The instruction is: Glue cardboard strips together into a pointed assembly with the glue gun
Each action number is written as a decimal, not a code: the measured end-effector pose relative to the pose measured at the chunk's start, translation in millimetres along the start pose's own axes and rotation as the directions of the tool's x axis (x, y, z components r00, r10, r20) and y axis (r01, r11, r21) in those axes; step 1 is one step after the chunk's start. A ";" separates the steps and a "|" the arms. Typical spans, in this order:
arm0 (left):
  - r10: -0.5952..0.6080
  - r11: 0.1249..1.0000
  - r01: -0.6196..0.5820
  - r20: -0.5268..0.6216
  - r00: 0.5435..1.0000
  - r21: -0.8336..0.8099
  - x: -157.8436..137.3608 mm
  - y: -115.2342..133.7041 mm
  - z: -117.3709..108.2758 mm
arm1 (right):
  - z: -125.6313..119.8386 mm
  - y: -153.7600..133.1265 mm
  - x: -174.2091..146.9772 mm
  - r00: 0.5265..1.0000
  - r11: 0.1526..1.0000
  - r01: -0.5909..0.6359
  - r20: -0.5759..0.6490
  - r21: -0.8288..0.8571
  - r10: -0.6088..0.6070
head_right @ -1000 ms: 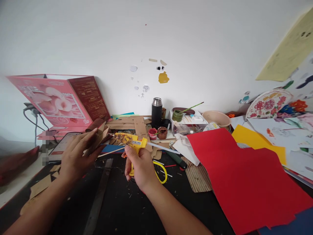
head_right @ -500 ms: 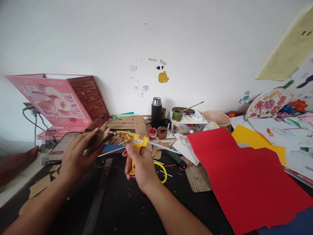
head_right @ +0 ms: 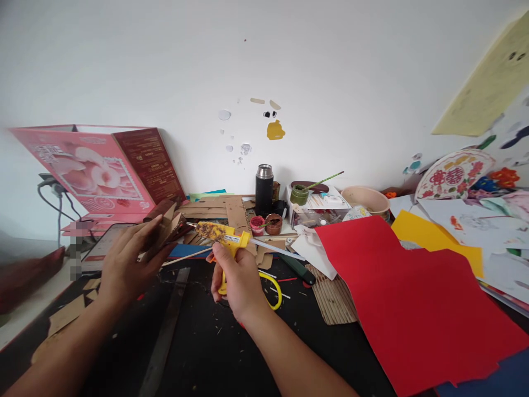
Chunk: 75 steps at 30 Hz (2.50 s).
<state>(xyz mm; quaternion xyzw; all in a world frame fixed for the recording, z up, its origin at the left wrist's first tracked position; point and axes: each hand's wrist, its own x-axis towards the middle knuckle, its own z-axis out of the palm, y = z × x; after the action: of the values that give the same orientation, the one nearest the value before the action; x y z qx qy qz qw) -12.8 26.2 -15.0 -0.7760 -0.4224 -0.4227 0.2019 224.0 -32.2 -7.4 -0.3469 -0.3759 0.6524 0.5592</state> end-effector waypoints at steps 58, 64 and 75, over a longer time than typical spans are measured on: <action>0.040 0.998 -0.041 0.019 0.999 0.039 1.9 0.6 1.6 | 1.1 -1.8 -2.8 1.000 0.996 0.008 -0.001 -0.085 -0.008; 0.034 0.999 -0.034 0.017 0.999 0.030 1.4 0.7 1.9 | 3.4 -4.1 -5.3 1.000 0.994 -0.009 0.003 -0.106 0.010; 0.012 1.000 -0.012 0.034 0.999 0.019 0.9 0.3 1.5 | 3.9 -4.5 -5.8 1.000 0.989 0.013 -0.001 -0.146 -0.014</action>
<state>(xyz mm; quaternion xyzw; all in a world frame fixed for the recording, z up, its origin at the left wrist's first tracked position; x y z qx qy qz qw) -11.6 27.4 -15.1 -0.7836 -0.4250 -0.4044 0.2046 223.5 -37.9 -1.4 -0.3852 -0.4244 0.6189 0.5371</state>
